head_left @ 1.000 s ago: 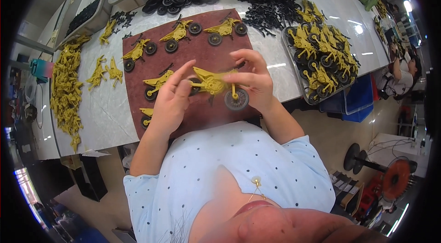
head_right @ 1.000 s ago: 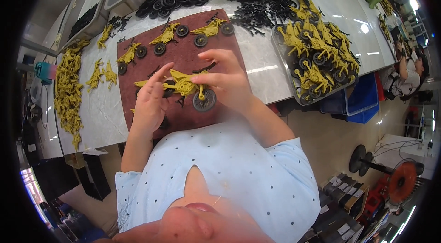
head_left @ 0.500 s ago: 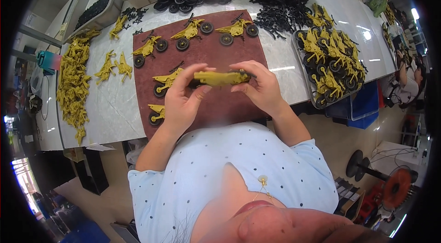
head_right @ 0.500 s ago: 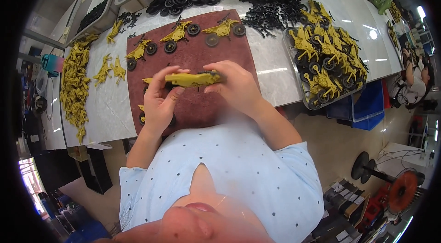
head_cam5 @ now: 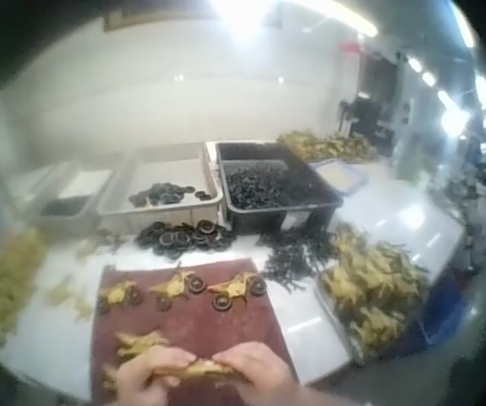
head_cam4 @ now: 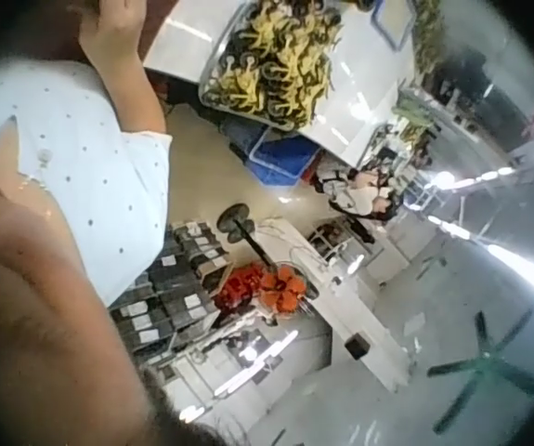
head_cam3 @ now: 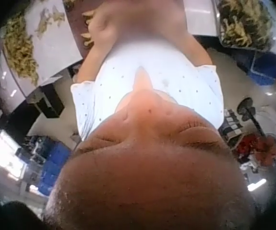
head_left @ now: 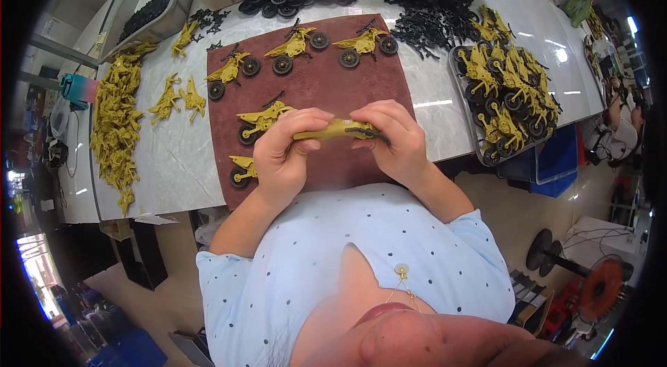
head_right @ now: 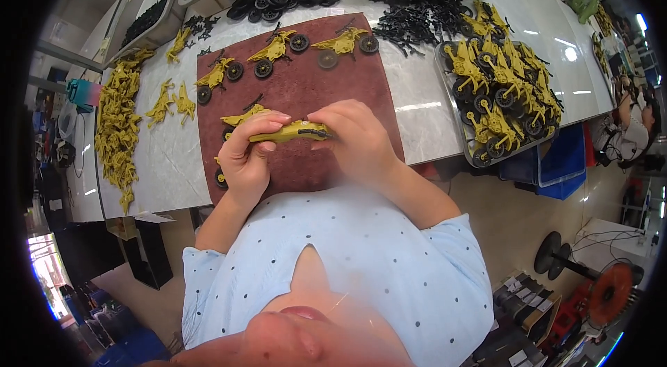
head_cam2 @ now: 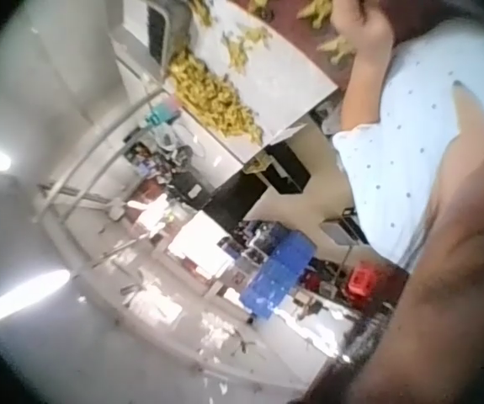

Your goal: The person assembles toy motorcycles by fitting frame pieces and wheels together by hand, then places the assembled toy motorcycles onto a tray.

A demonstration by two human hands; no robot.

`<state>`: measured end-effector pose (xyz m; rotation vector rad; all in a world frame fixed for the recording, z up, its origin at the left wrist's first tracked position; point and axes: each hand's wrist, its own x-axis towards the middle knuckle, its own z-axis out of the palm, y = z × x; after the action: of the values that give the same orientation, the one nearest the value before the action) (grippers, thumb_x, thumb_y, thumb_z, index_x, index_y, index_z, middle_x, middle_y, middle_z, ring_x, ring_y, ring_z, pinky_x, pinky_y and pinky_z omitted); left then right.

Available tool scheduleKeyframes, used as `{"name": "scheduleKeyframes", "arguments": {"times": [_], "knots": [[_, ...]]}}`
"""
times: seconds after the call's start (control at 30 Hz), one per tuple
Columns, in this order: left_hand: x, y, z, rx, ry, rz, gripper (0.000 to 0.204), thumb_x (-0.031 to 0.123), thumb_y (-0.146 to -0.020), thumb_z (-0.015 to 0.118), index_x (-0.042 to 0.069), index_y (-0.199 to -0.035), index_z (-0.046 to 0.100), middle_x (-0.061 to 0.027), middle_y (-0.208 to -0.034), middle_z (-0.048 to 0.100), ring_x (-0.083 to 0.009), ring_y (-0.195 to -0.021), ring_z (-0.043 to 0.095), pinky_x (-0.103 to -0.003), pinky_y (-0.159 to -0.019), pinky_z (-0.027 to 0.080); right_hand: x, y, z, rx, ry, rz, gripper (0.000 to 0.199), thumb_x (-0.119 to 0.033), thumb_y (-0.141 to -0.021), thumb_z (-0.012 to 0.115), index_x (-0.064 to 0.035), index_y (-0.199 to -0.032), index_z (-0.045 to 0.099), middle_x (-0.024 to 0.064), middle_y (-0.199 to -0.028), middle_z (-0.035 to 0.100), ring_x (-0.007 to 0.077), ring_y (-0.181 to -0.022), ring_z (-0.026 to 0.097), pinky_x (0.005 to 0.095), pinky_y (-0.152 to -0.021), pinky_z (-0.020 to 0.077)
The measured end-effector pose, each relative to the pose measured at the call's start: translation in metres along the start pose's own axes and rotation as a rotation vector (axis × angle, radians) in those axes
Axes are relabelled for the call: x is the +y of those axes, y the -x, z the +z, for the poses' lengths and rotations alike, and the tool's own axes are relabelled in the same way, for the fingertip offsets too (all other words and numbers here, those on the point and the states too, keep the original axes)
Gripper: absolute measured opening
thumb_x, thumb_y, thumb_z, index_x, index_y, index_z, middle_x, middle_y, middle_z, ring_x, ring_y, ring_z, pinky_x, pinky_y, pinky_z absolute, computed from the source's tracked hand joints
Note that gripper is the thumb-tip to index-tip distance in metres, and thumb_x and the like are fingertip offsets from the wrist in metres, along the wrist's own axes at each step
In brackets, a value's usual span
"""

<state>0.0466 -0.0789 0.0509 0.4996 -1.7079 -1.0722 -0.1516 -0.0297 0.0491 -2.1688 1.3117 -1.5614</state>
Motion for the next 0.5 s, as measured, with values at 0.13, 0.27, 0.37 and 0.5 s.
{"name": "scheduleKeyframes", "arguments": {"times": [0.13, 0.27, 0.37, 0.5], "knots": [[0.003, -0.001, -0.002, -0.016, 0.044, -0.153, 0.018, 0.006, -0.089, 0.062, -0.001, -0.105, 0.062, -0.0107, -0.104, 0.068, -0.0200, -0.095, 0.063, -0.029, -0.085, 0.048, -0.007, 0.002, -0.002, -0.029, -0.021, 0.126, 0.037, -0.006, -0.068, 0.080, -0.0007, -0.102, 0.066, 0.0101, -0.091, 0.063, 0.0236, -0.081, 0.062, 0.0324, -0.070, 0.0509], [0.006, -0.003, -0.005, -0.075, 0.082, -0.318, 0.030, 0.008, -0.084, 0.068, 0.001, -0.113, 0.061, -0.0119, -0.114, 0.064, -0.0206, -0.098, 0.061, -0.029, -0.087, 0.049, -0.009, -0.001, -0.007, -0.124, -0.150, 0.367, 0.034, -0.010, -0.074, 0.078, -0.0015, -0.104, 0.065, 0.0079, -0.086, 0.061, 0.0169, -0.077, 0.060, 0.0298, -0.067, 0.0482], [0.006, -0.006, 0.000, -0.015, 0.021, -0.129, 0.052, 0.007, -0.075, 0.077, 0.004, -0.123, 0.056, -0.0135, -0.125, 0.058, -0.0226, -0.106, 0.059, -0.030, -0.088, 0.050, -0.003, 0.001, -0.009, -0.184, -0.215, 0.443, 0.034, -0.013, -0.080, 0.076, 0.0004, -0.108, 0.063, 0.0056, -0.090, 0.062, 0.0136, -0.081, 0.060, 0.0262, -0.071, 0.0484], [0.001, -0.011, -0.010, -0.185, -0.361, 0.170, 0.074, 0.005, -0.064, 0.085, 0.006, -0.129, 0.050, -0.0143, -0.131, 0.054, -0.0270, -0.114, 0.056, -0.034, -0.090, 0.050, 0.004, 0.008, -0.006, -0.155, -0.722, 0.752, 0.038, -0.013, -0.083, 0.074, 0.0025, -0.115, 0.059, 0.0062, -0.100, 0.064, 0.0127, -0.089, 0.062, 0.0255, -0.077, 0.0500]]}}
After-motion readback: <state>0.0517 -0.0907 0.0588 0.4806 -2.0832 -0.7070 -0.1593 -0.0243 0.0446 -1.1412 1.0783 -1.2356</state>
